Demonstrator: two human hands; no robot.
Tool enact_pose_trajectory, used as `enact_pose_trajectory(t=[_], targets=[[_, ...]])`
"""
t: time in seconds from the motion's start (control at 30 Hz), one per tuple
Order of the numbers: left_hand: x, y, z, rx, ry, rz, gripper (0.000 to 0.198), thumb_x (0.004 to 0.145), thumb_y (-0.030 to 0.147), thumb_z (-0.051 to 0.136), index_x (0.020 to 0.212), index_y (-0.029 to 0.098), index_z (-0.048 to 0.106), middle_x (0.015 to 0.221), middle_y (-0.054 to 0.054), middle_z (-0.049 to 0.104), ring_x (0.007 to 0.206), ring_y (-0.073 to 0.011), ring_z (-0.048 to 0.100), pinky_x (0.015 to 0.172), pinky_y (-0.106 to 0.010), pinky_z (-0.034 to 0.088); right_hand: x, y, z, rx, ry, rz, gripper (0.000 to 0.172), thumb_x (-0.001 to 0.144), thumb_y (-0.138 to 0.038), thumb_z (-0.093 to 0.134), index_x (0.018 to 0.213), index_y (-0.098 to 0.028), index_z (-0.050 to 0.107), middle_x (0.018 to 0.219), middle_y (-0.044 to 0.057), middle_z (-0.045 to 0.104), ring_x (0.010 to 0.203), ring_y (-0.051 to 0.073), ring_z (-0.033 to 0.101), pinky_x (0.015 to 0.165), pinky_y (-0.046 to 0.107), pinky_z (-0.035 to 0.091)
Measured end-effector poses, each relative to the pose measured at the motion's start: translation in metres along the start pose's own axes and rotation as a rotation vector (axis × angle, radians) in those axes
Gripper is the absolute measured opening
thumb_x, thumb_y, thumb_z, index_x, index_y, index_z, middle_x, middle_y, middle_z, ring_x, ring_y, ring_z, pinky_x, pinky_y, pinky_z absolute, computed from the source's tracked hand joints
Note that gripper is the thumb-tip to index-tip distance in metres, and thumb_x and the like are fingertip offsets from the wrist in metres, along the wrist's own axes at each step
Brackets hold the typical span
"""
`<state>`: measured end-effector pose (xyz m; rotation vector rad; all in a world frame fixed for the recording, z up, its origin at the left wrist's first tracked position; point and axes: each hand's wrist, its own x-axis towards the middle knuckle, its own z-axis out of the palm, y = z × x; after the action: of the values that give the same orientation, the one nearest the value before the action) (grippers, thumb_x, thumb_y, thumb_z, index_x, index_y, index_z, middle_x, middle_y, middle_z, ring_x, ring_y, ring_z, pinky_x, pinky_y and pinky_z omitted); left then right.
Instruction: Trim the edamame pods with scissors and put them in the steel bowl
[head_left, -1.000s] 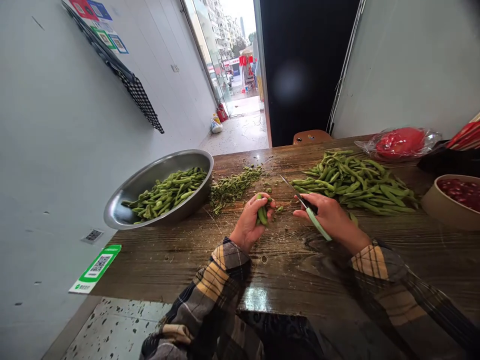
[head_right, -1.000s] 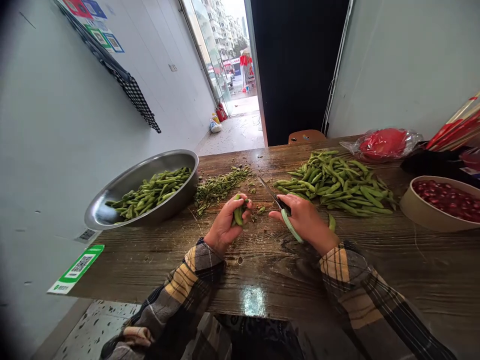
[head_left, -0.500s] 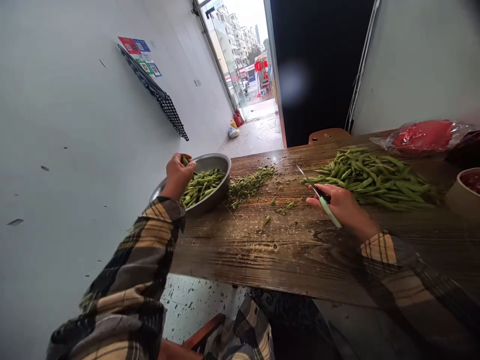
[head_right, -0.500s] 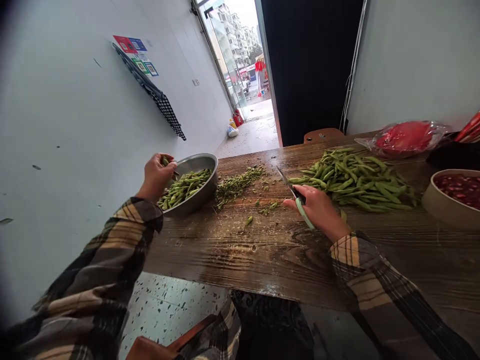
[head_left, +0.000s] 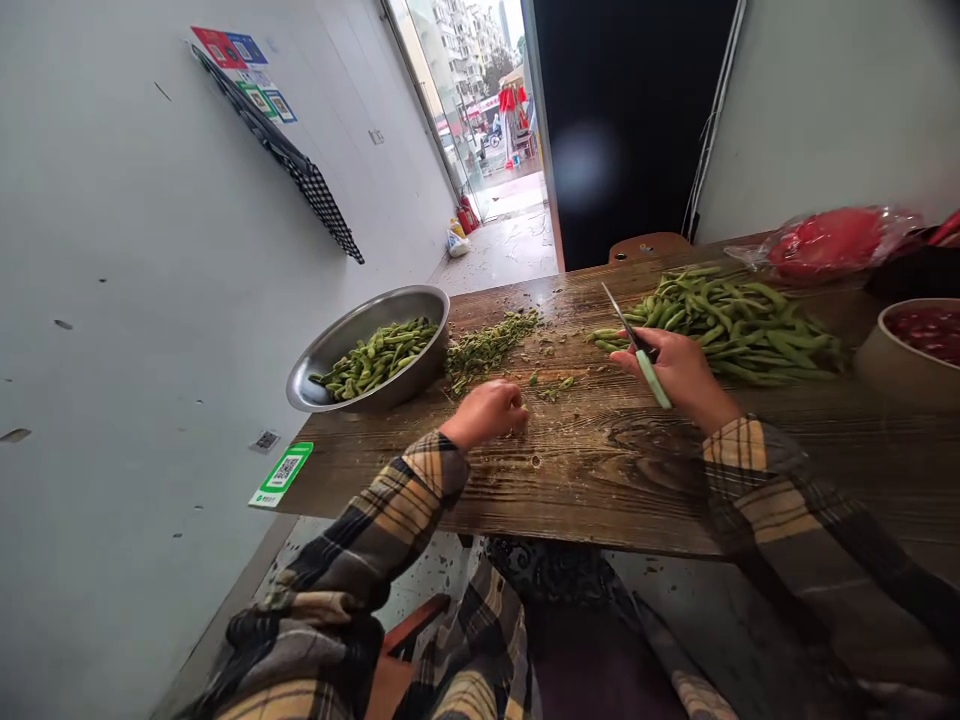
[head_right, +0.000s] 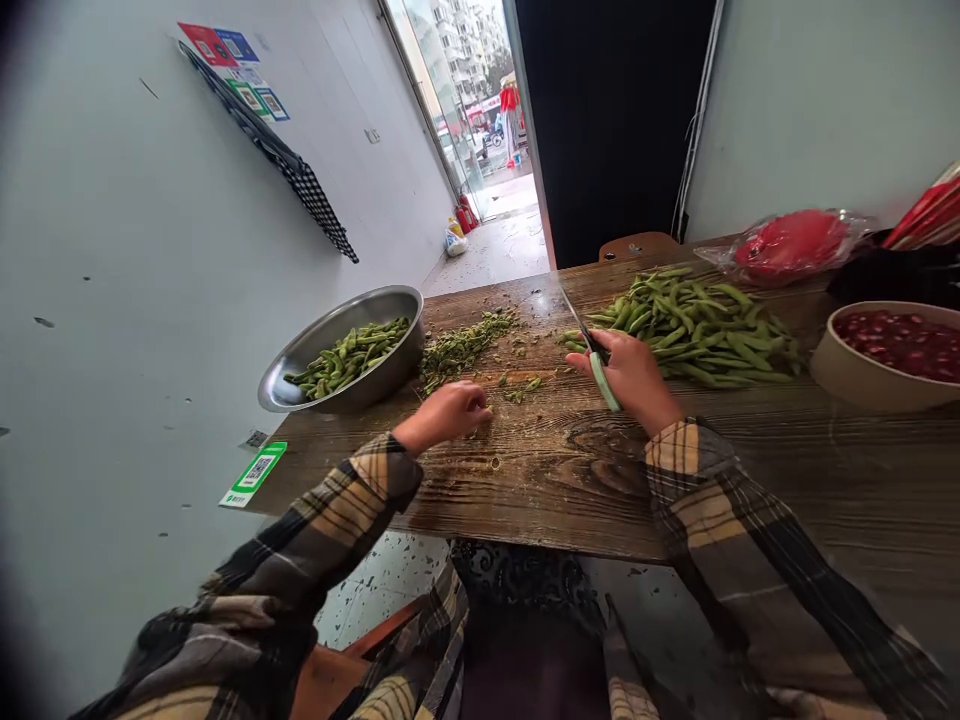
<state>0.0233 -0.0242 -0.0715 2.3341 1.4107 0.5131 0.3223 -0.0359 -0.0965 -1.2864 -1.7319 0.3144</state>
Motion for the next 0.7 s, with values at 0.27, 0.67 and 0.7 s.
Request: enact_pose_trajectory(t=[0.27,0.67,0.7], targets=[[0.011,0.004,0.002,-0.232,-0.022,-0.083,0.015,0.068,0.024,0.068,0.058,0.017,0.058,0.057,0.0,0.055,0.053,-0.0117,0.044,0.053,-0.025,0.031,0.002,-0.016,0.014,-0.027,-0.097,-0.071,0.039,0.084,-0.046,0.062,0.105,-0.013,0.066,0.095,0.012,0.07,0.089,0.025,0.065,0.078,0.035,0.049],[-0.023,0.057,0.011,-1.172,0.152,-0.24,0.03,0.068,0.032,0.076,0.086,0.012,0.063,0.08,-0.006,0.068,0.06,-0.0095,0.06,0.058,-0.021,0.049,-0.02,-0.045,0.023,-0.044,-0.363,-0.28,0.053,0.077,-0.048,0.07,0.119,-0.019,0.058,0.093,0.006,0.06,0.075,0.019,0.059,0.07,0.032,0.048],[-0.026,0.059,0.013,-1.188,0.169,-0.233,0.029,0.068,0.032,0.076,0.086,0.012,0.064,0.079,-0.005,0.067,0.06,-0.0093,0.06,0.057,-0.021,0.049,-0.022,-0.047,0.024,-0.04,-0.379,-0.297,0.052,0.077,-0.048,0.069,0.12,-0.02,0.057,0.096,0.006,0.06,0.076,0.019,0.059,0.07,0.032,0.048]])
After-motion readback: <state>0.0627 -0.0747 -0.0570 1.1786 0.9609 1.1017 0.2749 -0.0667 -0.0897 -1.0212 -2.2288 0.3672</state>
